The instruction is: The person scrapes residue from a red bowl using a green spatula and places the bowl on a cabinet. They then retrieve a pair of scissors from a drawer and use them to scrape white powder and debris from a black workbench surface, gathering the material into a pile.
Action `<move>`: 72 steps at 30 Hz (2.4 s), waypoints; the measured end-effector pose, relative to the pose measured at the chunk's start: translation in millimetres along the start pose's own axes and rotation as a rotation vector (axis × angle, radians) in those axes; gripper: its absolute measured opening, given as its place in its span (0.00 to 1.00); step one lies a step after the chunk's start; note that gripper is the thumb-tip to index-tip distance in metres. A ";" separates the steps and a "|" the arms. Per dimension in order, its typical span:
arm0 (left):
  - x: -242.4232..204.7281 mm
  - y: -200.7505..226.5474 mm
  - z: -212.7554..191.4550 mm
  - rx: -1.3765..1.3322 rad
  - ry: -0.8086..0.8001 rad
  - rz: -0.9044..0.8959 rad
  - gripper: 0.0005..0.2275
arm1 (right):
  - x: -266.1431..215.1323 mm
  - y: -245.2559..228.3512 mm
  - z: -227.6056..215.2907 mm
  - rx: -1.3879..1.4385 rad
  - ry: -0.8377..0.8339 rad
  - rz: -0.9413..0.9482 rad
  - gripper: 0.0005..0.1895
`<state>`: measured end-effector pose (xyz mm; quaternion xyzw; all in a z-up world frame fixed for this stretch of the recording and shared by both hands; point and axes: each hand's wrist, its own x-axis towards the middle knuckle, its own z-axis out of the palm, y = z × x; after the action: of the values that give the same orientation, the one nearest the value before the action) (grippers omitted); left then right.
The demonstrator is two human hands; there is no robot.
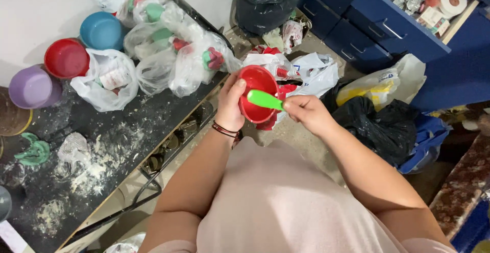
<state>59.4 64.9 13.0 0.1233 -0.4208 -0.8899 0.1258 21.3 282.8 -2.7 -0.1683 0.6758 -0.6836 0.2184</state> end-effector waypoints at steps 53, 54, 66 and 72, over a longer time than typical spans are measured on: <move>38.8 16.0 17.8 0.114 -0.053 -0.047 0.18 | -0.8 5.9 -40.3 -0.536 0.288 -0.274 0.08; 39.7 9.5 19.0 0.129 -0.091 -0.020 0.16 | 4.4 4.4 -33.6 -0.267 0.214 -0.069 0.05; 46.6 20.3 5.0 0.710 -0.152 0.127 0.23 | 6.9 -52.0 -47.4 -1.092 0.266 -0.496 0.13; 54.2 24.1 12.6 0.784 -0.126 0.352 0.19 | 15.1 -15.2 8.6 -1.429 0.306 -0.261 0.13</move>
<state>7.4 41.4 33.4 0.0336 -0.7484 -0.6336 0.1931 11.9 267.4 11.7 -0.2511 0.9533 -0.1135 -0.1238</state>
